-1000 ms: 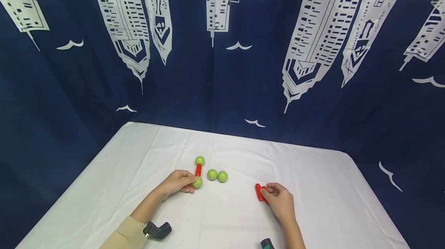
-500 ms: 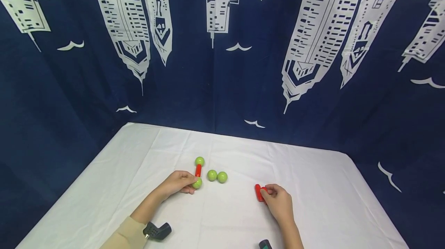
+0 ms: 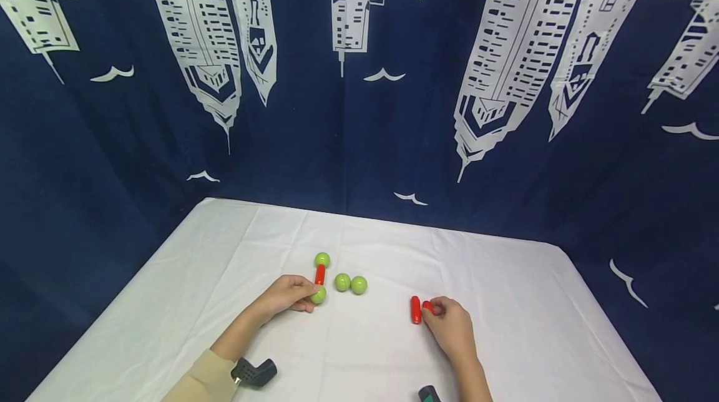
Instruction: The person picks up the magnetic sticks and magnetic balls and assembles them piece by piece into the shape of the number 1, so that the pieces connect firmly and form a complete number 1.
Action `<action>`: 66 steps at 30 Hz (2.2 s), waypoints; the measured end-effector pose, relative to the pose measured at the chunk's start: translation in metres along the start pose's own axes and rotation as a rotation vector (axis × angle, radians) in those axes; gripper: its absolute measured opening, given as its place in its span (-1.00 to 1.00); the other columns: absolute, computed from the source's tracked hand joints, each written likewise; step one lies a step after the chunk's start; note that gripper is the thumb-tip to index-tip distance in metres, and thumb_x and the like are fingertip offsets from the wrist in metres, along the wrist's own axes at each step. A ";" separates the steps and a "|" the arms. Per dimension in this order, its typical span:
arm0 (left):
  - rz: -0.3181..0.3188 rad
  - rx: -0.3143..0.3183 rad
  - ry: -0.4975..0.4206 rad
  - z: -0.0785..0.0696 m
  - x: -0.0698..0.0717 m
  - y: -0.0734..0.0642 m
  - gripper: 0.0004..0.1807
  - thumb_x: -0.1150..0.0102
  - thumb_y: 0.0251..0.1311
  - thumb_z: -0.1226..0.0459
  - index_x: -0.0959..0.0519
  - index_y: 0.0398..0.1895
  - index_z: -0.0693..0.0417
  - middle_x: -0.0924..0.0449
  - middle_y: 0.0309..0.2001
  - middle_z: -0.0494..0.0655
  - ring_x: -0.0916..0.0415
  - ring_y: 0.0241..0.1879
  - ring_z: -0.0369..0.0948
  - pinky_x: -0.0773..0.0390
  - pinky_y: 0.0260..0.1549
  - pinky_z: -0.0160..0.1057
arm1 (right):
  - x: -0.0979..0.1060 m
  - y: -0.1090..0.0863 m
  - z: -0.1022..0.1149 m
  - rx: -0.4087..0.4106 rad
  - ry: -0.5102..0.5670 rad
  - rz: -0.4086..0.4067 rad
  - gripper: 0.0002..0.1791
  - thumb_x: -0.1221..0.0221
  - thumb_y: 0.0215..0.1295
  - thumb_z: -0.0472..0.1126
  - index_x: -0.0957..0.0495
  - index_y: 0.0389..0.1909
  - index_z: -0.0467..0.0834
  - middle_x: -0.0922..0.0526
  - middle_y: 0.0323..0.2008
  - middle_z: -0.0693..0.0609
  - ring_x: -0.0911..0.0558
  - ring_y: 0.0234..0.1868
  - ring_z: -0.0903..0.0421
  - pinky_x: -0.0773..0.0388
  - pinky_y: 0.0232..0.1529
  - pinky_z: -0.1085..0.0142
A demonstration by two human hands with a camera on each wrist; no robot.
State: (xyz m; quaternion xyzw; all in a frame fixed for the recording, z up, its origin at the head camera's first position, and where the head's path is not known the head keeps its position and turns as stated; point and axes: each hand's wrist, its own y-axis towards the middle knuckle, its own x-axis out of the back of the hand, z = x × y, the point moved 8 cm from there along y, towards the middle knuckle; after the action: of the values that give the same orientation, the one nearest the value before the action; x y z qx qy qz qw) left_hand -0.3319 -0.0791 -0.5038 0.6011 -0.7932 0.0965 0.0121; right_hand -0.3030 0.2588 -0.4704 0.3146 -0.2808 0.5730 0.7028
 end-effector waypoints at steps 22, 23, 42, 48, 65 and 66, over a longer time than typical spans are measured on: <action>0.000 0.004 -0.016 -0.001 0.001 0.000 -0.71 -0.20 0.32 0.22 -0.57 -0.24 0.37 -0.62 -0.52 -0.08 -0.60 -0.54 -0.29 -0.61 -0.48 -0.41 | 0.004 -0.002 -0.003 -0.116 0.184 0.013 -0.68 -0.22 0.26 -0.20 -0.61 -0.14 -0.41 -0.64 -0.49 0.01 -0.56 -0.52 0.16 -0.44 -0.54 0.41; -0.001 0.002 -0.017 -0.001 0.001 0.000 -0.71 -0.19 0.32 0.23 -0.57 -0.24 0.37 -0.62 -0.52 -0.08 -0.60 -0.54 -0.30 -0.60 -0.48 -0.42 | 0.004 -0.002 -0.003 -0.124 0.196 0.016 -0.67 -0.22 0.27 -0.20 -0.61 -0.13 -0.41 -0.65 -0.48 0.00 -0.57 -0.51 0.16 -0.45 -0.53 0.41; -0.002 -0.002 -0.014 -0.001 0.000 0.000 -0.69 -0.22 0.30 0.20 -0.58 -0.24 0.35 -0.62 -0.52 -0.08 -0.60 -0.54 -0.29 -0.61 -0.48 -0.40 | -0.003 -0.007 0.016 -0.224 0.515 0.097 -0.58 -0.22 0.31 -0.19 -0.54 0.01 -0.46 -0.65 -0.32 -0.03 -0.55 -0.41 0.17 -0.58 -0.37 0.41; 0.007 0.002 -0.024 -0.001 0.000 -0.001 -0.68 -0.24 0.28 0.18 -0.58 -0.24 0.34 -0.63 -0.52 -0.06 -0.60 -0.54 -0.29 -0.61 -0.48 -0.40 | -0.013 -0.010 0.027 -0.226 0.605 0.134 -0.60 -0.26 0.27 -0.22 -0.55 -0.01 -0.45 -0.65 -0.40 0.01 -0.58 -0.46 0.15 -0.58 -0.40 0.39; 0.022 -0.014 -0.027 0.000 0.000 -0.002 -0.68 -0.25 0.27 0.18 -0.58 -0.24 0.35 -0.64 -0.50 -0.05 -0.61 -0.54 -0.28 -0.62 -0.45 -0.39 | -0.045 -0.014 0.056 -0.216 0.679 0.228 -0.70 -0.26 0.23 -0.27 -0.59 -0.10 -0.41 -0.66 -0.41 -0.01 -0.56 -0.43 0.16 -0.57 -0.41 0.37; 0.022 -0.011 -0.026 0.000 0.001 -0.002 -0.68 -0.25 0.27 0.18 -0.58 -0.25 0.34 -0.64 -0.50 -0.05 -0.61 -0.54 -0.28 -0.62 -0.45 -0.39 | -0.047 -0.014 0.058 -0.211 0.678 0.234 -0.70 -0.26 0.23 -0.28 -0.59 -0.10 -0.41 -0.65 -0.42 -0.01 -0.56 -0.43 0.16 -0.57 -0.41 0.37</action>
State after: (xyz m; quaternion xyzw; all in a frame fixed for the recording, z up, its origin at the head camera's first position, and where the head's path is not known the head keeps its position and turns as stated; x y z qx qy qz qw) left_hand -0.3301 -0.0804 -0.5035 0.5935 -0.8004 0.0842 0.0040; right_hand -0.2996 0.1831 -0.4700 -0.0013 -0.1237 0.6888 0.7143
